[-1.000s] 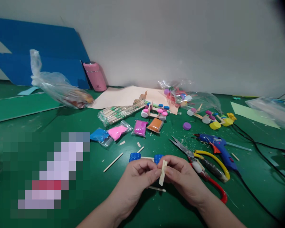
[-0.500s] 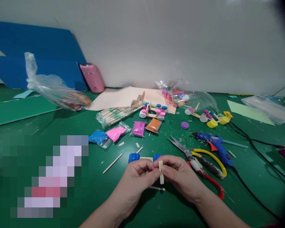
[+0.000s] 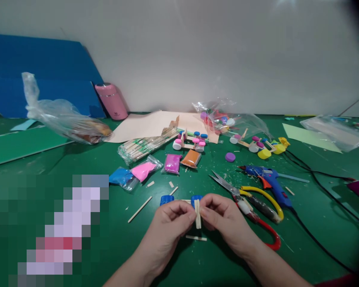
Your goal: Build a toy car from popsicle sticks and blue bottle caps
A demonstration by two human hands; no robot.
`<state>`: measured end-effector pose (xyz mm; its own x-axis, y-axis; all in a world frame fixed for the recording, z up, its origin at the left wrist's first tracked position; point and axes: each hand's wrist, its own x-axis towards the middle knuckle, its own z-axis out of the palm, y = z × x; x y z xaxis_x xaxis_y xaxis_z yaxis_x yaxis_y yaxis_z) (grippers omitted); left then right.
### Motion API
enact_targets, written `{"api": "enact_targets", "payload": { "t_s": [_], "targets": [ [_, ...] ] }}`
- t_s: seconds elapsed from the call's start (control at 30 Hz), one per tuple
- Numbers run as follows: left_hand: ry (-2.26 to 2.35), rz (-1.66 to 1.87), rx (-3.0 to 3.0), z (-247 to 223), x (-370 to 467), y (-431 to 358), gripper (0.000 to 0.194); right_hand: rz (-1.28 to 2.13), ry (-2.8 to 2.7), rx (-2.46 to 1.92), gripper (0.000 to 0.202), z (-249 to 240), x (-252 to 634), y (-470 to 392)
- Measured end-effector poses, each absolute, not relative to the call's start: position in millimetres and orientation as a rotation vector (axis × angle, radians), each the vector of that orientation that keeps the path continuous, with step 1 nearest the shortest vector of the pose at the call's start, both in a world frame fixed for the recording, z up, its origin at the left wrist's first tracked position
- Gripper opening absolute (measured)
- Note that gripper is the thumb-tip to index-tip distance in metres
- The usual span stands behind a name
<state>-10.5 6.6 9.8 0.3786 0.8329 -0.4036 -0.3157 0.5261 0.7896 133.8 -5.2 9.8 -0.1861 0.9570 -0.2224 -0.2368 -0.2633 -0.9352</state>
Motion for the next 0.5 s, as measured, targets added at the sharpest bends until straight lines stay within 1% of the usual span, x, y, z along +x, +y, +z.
{"api": "enact_targets", "payload": {
  "t_s": [0.23,0.5],
  "targets": [
    [1.024,0.834,0.890,12.1,-10.4,7.8,0.016,1.567,-1.057,-1.178,0.024,11.7,133.8,-4.7],
    [0.979,0.838,0.803,8.5,-12.2,7.2,0.015,1.539,-1.097,-1.175,0.020,10.4,133.0,-3.5]
  ]
}}
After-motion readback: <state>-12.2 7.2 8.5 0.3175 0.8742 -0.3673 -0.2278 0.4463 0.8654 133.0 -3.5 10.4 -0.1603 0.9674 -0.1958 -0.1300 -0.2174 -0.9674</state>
